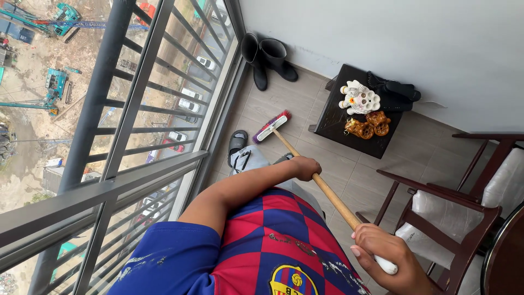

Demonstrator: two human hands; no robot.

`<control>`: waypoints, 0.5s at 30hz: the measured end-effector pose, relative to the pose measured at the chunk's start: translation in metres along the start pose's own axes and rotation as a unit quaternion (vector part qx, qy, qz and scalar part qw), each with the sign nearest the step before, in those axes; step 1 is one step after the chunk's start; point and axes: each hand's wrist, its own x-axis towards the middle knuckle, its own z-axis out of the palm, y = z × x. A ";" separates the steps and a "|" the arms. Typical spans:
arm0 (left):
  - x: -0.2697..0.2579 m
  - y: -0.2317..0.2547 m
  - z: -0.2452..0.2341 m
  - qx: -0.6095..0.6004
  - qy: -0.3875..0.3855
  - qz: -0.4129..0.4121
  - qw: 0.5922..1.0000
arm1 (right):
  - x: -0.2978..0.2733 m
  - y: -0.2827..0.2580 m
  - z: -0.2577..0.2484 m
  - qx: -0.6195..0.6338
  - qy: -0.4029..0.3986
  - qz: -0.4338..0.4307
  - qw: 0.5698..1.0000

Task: The person is sweeping the floor of a balcony using a broom.

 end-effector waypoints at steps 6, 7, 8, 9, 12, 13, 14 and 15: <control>-0.047 -0.008 -0.053 -0.011 0.052 0.018 0.998 | 0.026 -0.041 0.020 -0.020 0.076 -0.063 0.995; -0.047 -0.013 -0.063 -0.004 0.048 0.028 0.998 | 0.036 -0.048 0.024 -0.023 0.087 -0.060 0.994; -0.052 -0.019 -0.069 -0.006 0.059 0.023 0.998 | 0.046 -0.056 0.030 -0.027 0.089 -0.087 0.992; -0.057 -0.026 -0.075 -0.009 0.069 0.019 0.997 | 0.057 -0.063 0.036 -0.030 0.091 -0.113 0.989; -0.056 -0.053 -0.094 0.000 0.089 0.042 0.995 | 0.086 -0.073 0.056 -0.024 0.135 -0.124 0.983; -0.056 -0.059 -0.096 0.000 0.085 0.045 0.995 | 0.091 -0.074 0.064 -0.023 0.138 -0.120 0.983; -0.055 -0.066 -0.100 0.010 0.082 0.050 0.995 | 0.097 -0.074 0.071 -0.021 0.168 -0.114 0.979; -0.054 -0.073 -0.103 0.020 0.079 0.055 0.995 | 0.103 -0.075 0.078 -0.018 0.197 -0.108 0.974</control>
